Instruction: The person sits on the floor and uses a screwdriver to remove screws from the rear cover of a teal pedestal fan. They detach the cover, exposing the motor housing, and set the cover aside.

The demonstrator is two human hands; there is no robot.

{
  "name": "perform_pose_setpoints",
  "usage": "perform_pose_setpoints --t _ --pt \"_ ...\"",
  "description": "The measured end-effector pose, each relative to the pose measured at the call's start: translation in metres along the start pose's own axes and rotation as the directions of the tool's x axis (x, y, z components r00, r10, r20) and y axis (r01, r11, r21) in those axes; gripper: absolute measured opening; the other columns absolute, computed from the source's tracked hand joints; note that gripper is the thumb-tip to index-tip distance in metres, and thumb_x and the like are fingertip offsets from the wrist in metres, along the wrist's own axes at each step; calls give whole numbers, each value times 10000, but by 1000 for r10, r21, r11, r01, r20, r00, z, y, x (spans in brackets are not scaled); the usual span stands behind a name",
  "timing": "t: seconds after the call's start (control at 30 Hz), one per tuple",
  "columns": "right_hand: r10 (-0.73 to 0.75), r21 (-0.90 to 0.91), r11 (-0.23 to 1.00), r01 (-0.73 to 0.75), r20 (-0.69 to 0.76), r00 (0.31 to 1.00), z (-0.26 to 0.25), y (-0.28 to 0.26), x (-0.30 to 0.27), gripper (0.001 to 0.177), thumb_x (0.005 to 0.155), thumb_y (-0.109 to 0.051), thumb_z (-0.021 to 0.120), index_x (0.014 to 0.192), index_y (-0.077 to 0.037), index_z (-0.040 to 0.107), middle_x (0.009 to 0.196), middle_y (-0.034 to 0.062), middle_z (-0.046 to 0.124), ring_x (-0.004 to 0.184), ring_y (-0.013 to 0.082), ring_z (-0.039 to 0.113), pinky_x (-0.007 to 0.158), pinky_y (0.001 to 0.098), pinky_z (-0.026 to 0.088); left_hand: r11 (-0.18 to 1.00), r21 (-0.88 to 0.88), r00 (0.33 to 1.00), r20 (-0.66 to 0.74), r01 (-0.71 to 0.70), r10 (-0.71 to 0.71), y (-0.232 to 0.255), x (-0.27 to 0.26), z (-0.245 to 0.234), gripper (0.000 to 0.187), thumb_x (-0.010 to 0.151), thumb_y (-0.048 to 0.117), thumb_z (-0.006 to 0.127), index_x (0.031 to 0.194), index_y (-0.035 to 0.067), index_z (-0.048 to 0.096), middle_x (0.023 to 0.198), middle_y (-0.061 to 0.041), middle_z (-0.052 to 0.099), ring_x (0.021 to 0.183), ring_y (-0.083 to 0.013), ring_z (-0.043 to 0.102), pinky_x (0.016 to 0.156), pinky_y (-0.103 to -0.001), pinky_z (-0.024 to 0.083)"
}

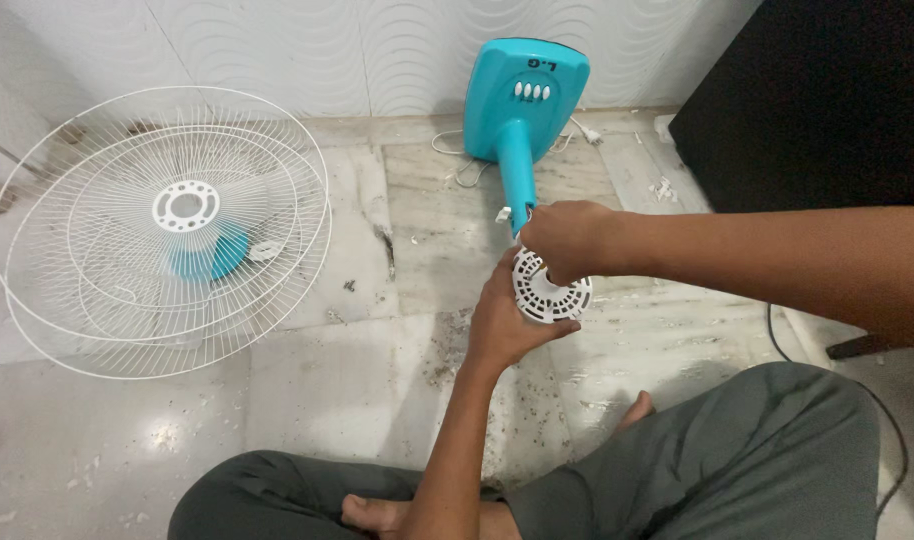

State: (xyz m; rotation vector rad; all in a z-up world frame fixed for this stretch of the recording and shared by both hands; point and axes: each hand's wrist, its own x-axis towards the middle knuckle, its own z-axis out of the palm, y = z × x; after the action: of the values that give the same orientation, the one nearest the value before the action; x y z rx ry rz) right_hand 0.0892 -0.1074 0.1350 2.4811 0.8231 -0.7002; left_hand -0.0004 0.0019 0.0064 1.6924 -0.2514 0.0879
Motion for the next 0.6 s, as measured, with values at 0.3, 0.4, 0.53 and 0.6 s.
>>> perform_pose_setpoints --t 0.3,0.4,0.53,0.6 --pt "18 254 965 -62 172 985 -6 10 12 239 837 -295 773 870 -61 809 778 119 757 722 299 763 652 434 596 999 2 999 -14 -34 34 -5 1 0 1213 496 373 990 1499 13 410 1341 -156 666 1246 -298 659 1028 -410 541" --pt "134 371 908 -196 187 973 -7 13 9 333 914 -332 707 843 -16 786 702 162 714 682 368 733 632 463 585 999 26 999 -20 -41 42 -4 2 1 1209 498 369 993 1498 8 418 1335 -169 666 1236 -310 657 1019 -416 542" --pt "40 177 984 -35 -23 999 -1 4 5 168 796 -211 757 831 -50 784 765 152 749 750 311 743 679 435 575 998 55 1000 -17 -5 6 -3 3 -1 1200 491 370 997 1482 14 421 1334 -168 660 1223 -310 658 1008 -416 543" --pt "-37 14 999 39 -88 995 -1 -1 4 167 807 -191 753 875 -40 728 814 166 743 780 342 734 696 446 578 1000 2 1000 -12 1 -1 -2 4 -1 1157 503 364 982 1475 30 451 1333 -152 682 1234 -297 668 1015 -410 546"
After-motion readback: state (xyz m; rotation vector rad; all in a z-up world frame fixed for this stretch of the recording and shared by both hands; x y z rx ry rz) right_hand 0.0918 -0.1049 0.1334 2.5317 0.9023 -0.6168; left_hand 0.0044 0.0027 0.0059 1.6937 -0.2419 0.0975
